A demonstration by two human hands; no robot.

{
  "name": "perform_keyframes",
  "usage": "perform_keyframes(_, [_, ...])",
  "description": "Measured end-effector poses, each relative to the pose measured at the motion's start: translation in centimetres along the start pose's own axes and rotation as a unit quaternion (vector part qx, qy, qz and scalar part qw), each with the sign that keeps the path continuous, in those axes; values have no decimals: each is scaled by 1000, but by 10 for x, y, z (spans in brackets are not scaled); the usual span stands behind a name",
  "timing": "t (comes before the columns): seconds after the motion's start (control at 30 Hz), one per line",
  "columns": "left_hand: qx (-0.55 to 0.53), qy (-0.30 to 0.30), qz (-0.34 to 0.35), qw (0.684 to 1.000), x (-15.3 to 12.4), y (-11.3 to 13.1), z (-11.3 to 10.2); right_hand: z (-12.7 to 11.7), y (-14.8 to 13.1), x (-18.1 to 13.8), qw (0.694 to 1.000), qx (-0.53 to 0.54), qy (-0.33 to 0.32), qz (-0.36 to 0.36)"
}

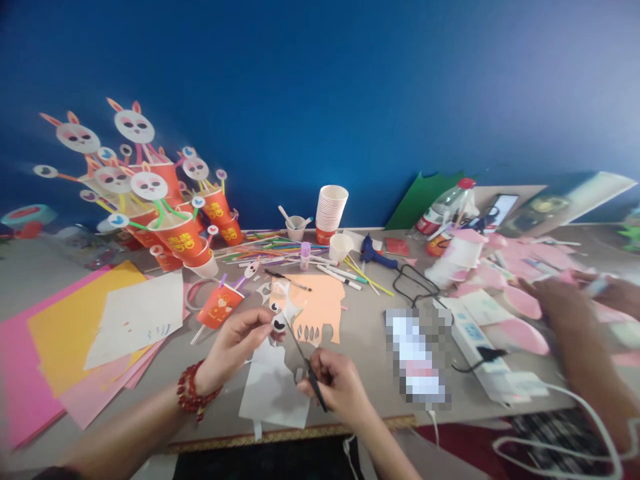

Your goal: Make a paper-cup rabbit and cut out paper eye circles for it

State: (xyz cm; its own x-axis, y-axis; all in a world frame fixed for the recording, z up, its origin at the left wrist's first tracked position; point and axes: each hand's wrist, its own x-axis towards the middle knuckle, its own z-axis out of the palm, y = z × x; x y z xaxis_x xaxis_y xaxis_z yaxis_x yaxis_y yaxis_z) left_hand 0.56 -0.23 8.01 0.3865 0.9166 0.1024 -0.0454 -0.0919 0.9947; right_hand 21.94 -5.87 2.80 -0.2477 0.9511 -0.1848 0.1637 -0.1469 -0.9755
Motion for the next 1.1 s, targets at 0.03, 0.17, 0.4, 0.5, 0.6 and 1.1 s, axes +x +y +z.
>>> perform_keyframes(0.03, [12,-2,6,1000,1,1,0,0,0,-1,1000,20,-10,8])
perform_keyframes(0.17, [54,-12,19,998,1,5,-1,1,-1,-2,994,97,-47,34])
perform_keyframes(0.4, [77,-30,4,997,-2,8,1,3,-6,0,985,149,-79,28])
perform_keyframes(0.5, [78,-30,5,996,-3,8,1,3,-7,-1,986,146,-81,18])
perform_keyframes(0.6, [79,-28,5,996,-3,8,2,3,-8,-1,987,137,-82,17])
perform_keyframes(1.1, [43,-40,0,998,-2,11,-1,3,-7,-1,989,120,-81,14])
